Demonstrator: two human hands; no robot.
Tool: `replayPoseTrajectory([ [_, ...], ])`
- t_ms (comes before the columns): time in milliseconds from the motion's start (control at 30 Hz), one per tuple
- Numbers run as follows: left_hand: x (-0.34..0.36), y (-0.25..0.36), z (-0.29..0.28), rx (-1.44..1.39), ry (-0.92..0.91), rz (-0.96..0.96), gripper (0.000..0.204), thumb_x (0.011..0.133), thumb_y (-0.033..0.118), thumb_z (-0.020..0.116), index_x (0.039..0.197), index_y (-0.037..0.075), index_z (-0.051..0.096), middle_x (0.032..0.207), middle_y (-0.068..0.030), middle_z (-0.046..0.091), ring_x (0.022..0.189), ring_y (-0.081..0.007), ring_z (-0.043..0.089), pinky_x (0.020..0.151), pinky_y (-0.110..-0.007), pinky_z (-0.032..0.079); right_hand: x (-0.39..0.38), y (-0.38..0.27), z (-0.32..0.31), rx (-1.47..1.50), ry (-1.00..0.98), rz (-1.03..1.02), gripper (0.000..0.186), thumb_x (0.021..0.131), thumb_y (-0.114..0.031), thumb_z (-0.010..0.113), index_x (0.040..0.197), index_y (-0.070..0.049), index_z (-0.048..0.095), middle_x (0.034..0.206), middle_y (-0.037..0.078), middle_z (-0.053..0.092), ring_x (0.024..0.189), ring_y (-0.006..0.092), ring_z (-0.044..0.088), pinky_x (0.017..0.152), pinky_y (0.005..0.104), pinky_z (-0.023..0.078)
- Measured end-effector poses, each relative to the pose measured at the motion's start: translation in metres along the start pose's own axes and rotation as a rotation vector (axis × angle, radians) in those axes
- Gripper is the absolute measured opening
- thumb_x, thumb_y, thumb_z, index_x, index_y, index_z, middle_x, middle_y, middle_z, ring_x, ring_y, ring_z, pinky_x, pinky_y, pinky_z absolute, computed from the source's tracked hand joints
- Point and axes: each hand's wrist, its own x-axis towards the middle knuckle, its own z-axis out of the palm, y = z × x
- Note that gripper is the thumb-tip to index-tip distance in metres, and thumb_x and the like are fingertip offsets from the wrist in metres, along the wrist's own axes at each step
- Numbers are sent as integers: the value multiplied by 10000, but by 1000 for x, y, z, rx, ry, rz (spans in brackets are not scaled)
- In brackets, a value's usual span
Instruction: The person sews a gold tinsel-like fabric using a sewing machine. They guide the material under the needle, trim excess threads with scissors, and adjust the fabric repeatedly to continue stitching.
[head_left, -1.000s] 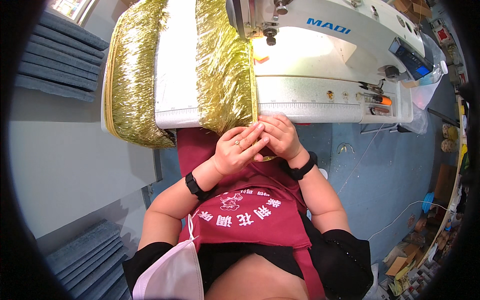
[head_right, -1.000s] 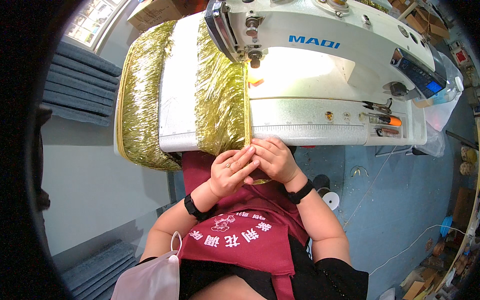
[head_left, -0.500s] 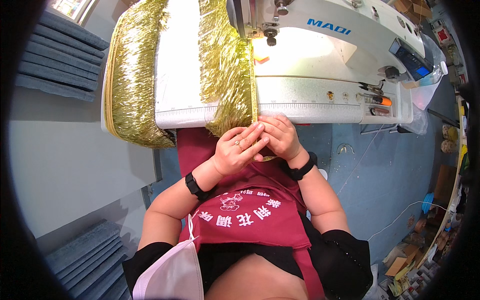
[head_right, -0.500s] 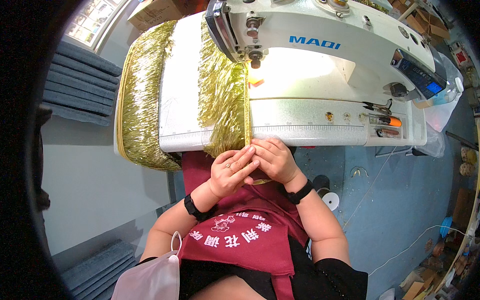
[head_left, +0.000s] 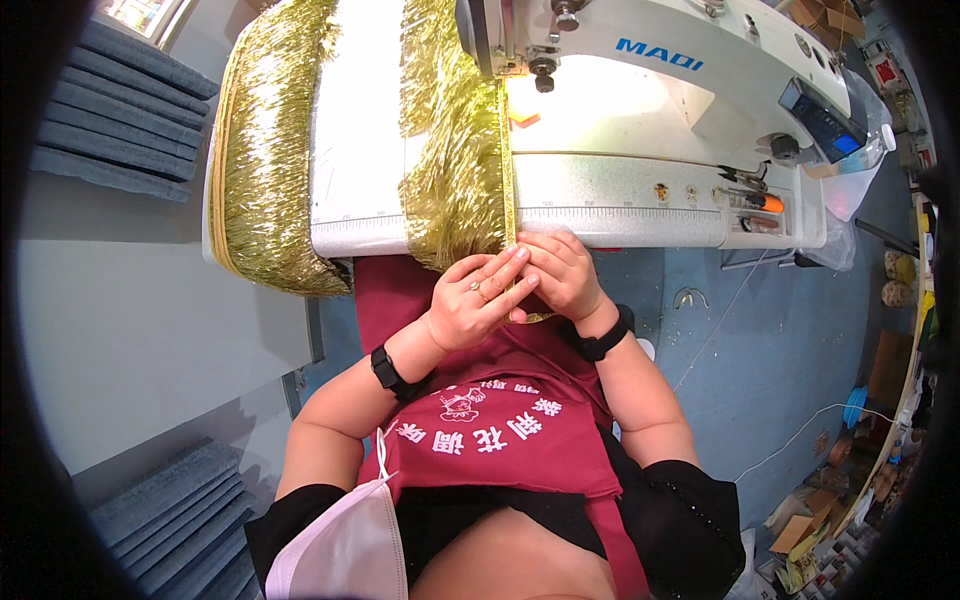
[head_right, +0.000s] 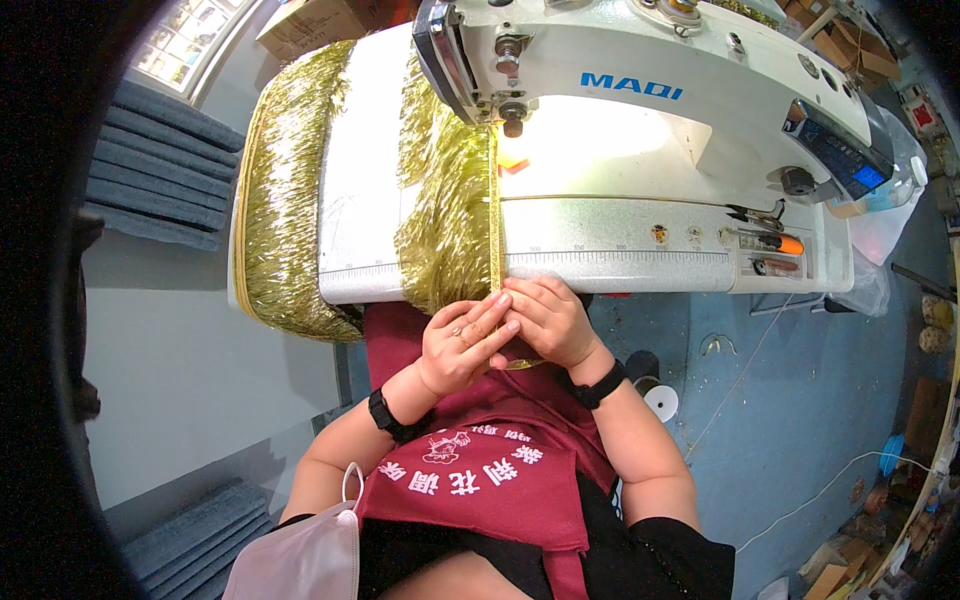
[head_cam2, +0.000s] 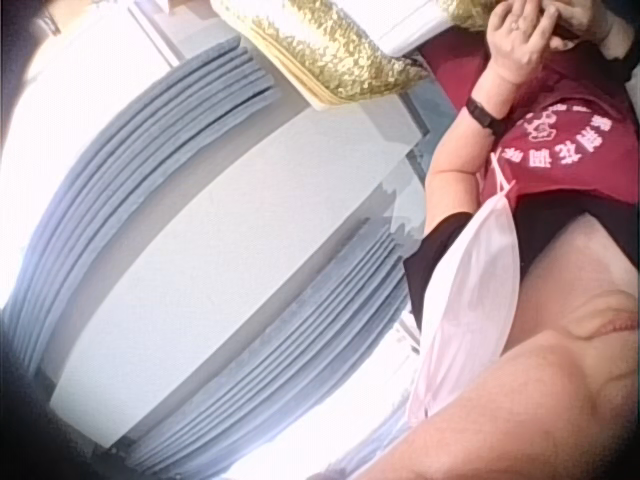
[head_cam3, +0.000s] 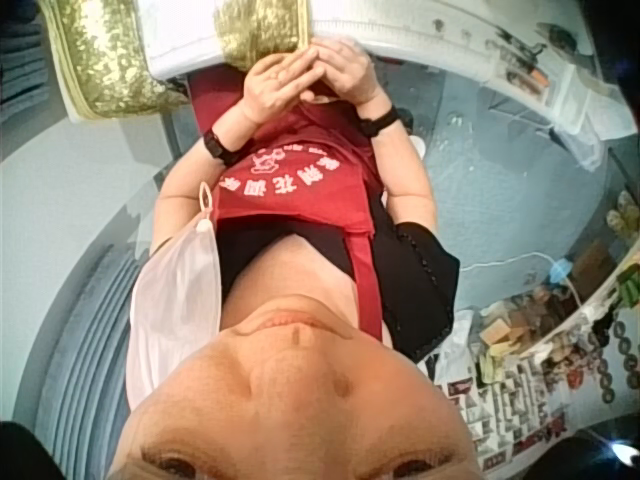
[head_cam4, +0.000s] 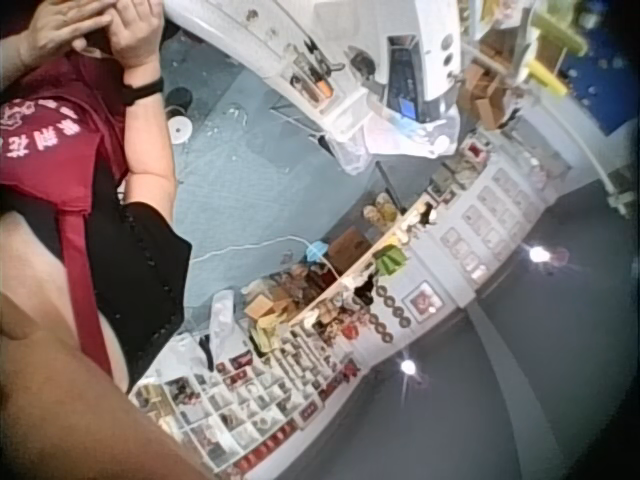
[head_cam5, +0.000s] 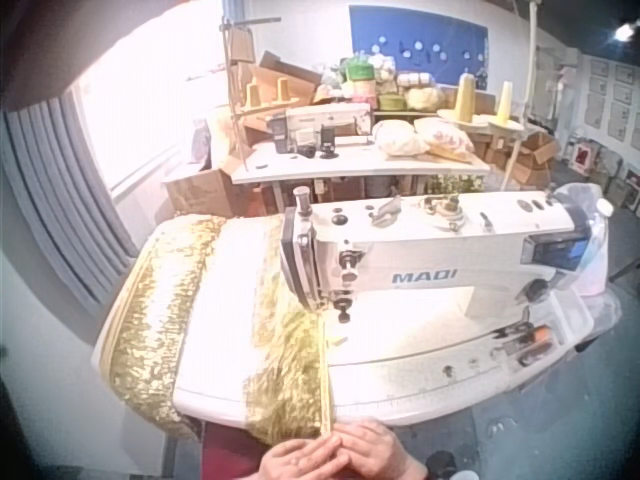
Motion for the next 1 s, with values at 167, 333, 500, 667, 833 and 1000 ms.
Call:
replayPoseTrajectory([
  [167,1,0,1,0,5,-1,451,993,401,628,1317,96,696,1395,-148,657,1256,-254,664,1001,-387,522,-1,0,0,-2,-3,7,228,887,-159,631,1054,-21,704,1139,104,727,1115,266,703,917,416,539],
  [333,1,0,1,-5,9,-4,451,999,409,620,1314,96,698,1390,-148,661,1255,-256,665,998,-385,524,-2,-1,1,-20,1,23,225,892,-161,628,1057,-27,703,1140,94,726,1127,260,699,921,417,534],
  [500,-1,-3,3,-17,13,-9,451,1054,415,540,1318,78,684,1373,-183,667,1241,-301,674,984,-398,522,0,-2,5,-45,-10,23,221,895,-160,624,1067,-38,691,1137,77,717,1122,243,695,931,406,519],
  [667,-1,-7,4,-19,11,-15,447,1056,412,538,1311,77,687,1363,-177,674,1253,-308,668,998,-406,525,-1,-2,6,-76,-15,18,219,896,-159,625,1072,-43,683,1146,70,711,1119,232,691,938,400,509],
  [833,3,-7,-7,-16,31,-12,448,1071,428,510,1286,83,698,1350,-159,685,1259,-308,665,1001,-417,526,1,-3,4,-41,-9,39,206,904,-155,642,1081,-67,699,1149,54,709,1108,228,690,936,398,513],
  [1000,5,-13,-26,65,58,-26,449,1074,455,484,1255,113,712,1318,-107,710,1240,-271,679,1018,-396,507,3,-5,2,-52,18,47,198,886,-149,730,1077,-100,709,1152,33,706,1080,212,688,921,378,518],
])
